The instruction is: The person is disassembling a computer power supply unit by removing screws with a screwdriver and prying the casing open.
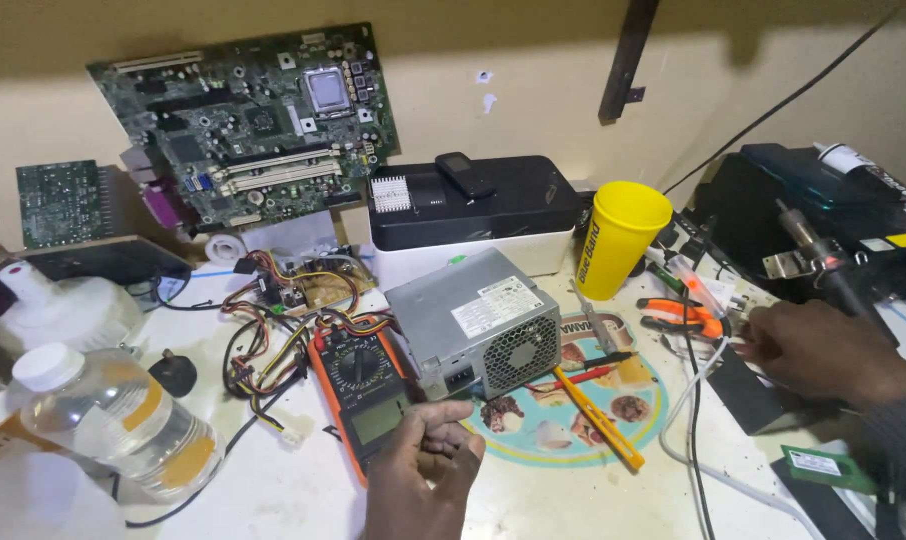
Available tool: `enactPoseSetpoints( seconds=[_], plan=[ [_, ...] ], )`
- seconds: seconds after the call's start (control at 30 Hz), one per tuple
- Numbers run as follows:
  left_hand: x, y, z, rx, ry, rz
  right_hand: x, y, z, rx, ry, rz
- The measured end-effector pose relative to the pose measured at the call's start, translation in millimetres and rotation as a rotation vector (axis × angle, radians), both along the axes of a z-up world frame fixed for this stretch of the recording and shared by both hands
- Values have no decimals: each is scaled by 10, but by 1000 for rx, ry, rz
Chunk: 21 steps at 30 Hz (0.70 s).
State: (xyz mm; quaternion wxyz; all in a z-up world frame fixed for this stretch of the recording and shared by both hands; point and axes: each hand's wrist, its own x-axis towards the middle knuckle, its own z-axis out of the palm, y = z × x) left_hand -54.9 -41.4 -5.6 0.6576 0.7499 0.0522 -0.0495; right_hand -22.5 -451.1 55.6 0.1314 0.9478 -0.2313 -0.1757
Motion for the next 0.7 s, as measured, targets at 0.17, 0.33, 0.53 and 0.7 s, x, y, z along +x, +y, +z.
enactPoseSetpoints(
  seconds=[0.17, 0.33, 0.53, 0.7],
  plan=[
    [4, 0, 24, 13, 32, 3, -18, -165, -63, -113, -41, 55],
    [-1, -1, 34, 48, 53, 22, -60, -45, 18, -49, -132, 35],
    [52, -18, -108, 56, 3, 33, -93, -101, 44, 142, -341, -164],
    [70, 0, -176, -45, -26, 39, -61, -301, -106, 797, -1034, -173]
  ],
)
